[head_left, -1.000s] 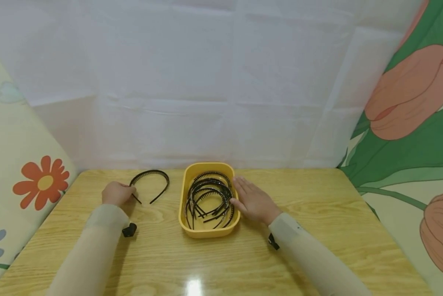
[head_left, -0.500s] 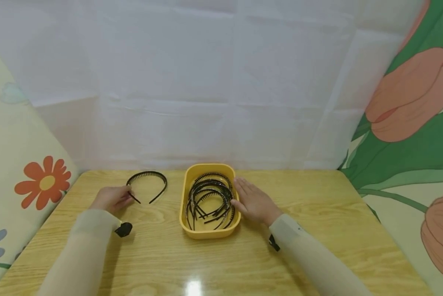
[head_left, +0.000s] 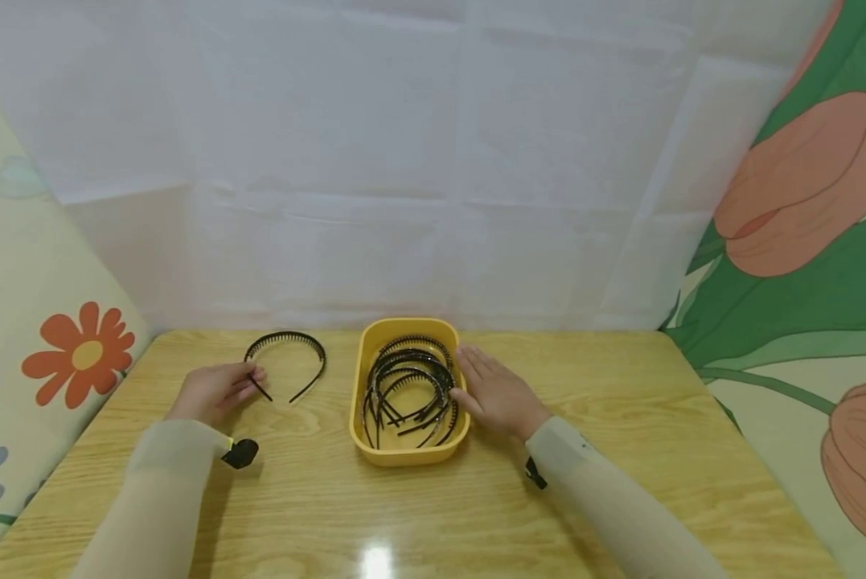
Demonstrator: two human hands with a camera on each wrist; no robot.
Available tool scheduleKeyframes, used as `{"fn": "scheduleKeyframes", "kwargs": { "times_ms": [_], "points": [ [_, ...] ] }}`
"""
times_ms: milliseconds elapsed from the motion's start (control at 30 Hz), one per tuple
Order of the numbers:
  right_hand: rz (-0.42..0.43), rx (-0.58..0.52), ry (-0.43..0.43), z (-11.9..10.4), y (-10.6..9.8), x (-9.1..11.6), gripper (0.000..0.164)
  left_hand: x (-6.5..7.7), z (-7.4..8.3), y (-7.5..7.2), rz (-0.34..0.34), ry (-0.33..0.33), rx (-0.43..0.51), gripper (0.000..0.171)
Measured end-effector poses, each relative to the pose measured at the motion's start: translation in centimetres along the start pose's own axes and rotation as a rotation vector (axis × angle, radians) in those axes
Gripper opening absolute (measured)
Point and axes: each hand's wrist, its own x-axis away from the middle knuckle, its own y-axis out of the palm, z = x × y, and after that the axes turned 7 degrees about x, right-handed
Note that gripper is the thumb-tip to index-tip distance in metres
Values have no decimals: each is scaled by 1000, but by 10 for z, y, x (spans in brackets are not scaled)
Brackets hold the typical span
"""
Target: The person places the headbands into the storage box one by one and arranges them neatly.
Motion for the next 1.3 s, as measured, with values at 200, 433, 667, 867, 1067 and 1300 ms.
{"fn": "scheduleKeyframes", "kwargs": {
  "times_ms": [200, 433, 667, 867, 1067, 1300],
  "points": [
    [4, 11, -3, -2, 0, 0, 69, 9, -2, 4, -29, 35, 42, 31],
    [2, -5, -6, -4, -2, 1, 70, 20, -3, 8, -46, 68, 104, 28],
    [4, 11, -1, -4, -3, 1, 69, 25, 2, 16, -105, 140, 147, 24],
    [10, 2, -2, -4, -1, 0, 69, 33, 6, 26, -139, 145, 160, 21],
    [5, -11, 2, -4, -1, 0, 70, 42, 8, 39, -234, 185, 173, 17],
    [4, -5, 6, -4, -1, 1, 70, 48, 10, 61, -294, 228, 153, 15]
  ]
}}
